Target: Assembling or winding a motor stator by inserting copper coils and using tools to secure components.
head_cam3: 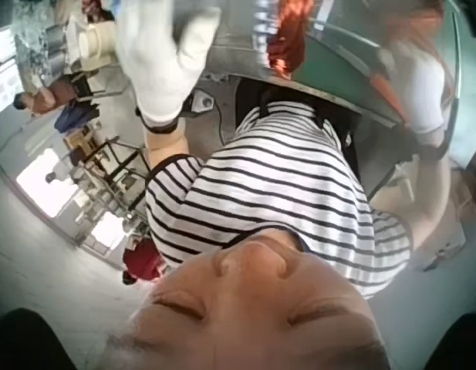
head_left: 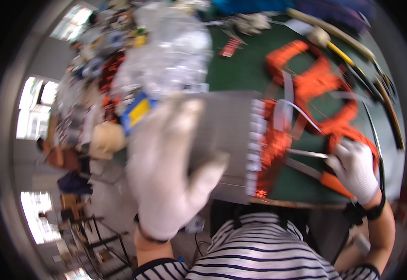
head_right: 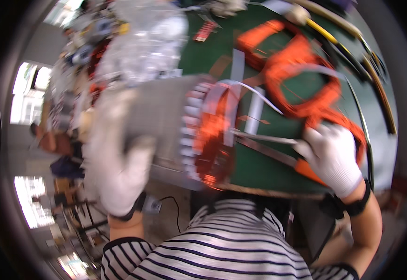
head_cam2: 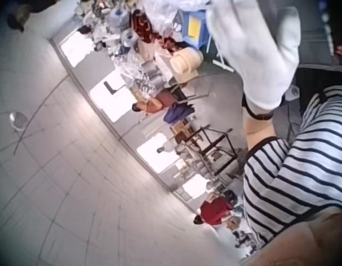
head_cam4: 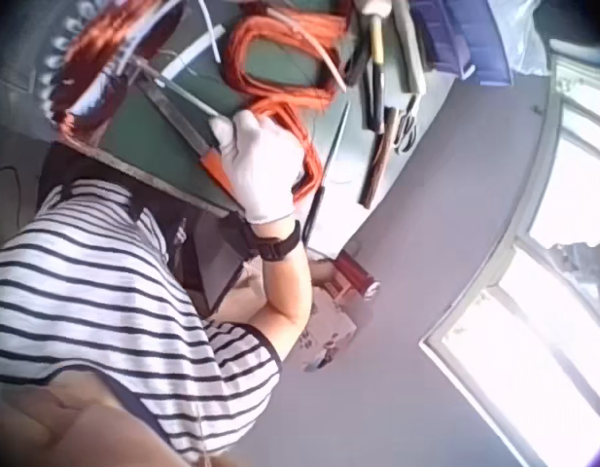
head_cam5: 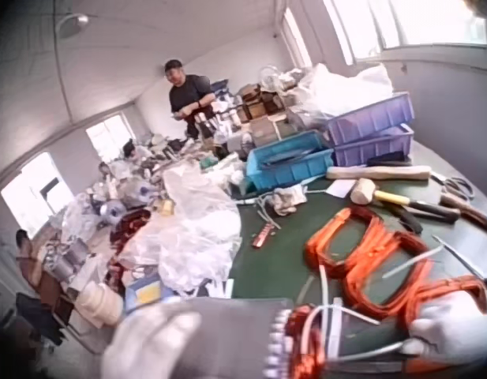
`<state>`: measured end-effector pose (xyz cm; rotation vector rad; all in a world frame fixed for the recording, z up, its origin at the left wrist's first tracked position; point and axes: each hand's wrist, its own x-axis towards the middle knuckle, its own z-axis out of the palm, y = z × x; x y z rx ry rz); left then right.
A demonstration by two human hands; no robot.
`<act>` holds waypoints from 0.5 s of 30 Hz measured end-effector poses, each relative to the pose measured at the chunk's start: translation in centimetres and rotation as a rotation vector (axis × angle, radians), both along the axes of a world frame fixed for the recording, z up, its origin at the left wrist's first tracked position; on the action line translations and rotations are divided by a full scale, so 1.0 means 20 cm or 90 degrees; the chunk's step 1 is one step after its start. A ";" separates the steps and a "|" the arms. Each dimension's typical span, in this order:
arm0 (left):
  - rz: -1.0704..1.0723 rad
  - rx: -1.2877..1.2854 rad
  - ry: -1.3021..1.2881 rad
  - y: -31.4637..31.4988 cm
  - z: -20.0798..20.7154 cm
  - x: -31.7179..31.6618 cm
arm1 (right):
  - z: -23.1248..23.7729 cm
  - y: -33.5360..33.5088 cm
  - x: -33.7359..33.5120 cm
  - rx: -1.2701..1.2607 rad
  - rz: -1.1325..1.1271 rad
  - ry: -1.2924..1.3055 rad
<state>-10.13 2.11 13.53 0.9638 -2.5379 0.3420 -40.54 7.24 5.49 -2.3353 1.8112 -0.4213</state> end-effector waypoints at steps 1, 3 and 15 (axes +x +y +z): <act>0.032 0.074 0.050 -0.12 0.04 0.10 | -0.02 -0.01 -0.01 -0.011 0.003 -0.002; 0.028 0.058 0.111 -0.09 0.06 0.09 | 0.01 -0.01 -0.01 -0.029 0.005 0.006; 0.058 0.068 0.216 -0.03 0.02 0.11 | 0.13 0.04 -0.06 0.035 -0.075 -0.151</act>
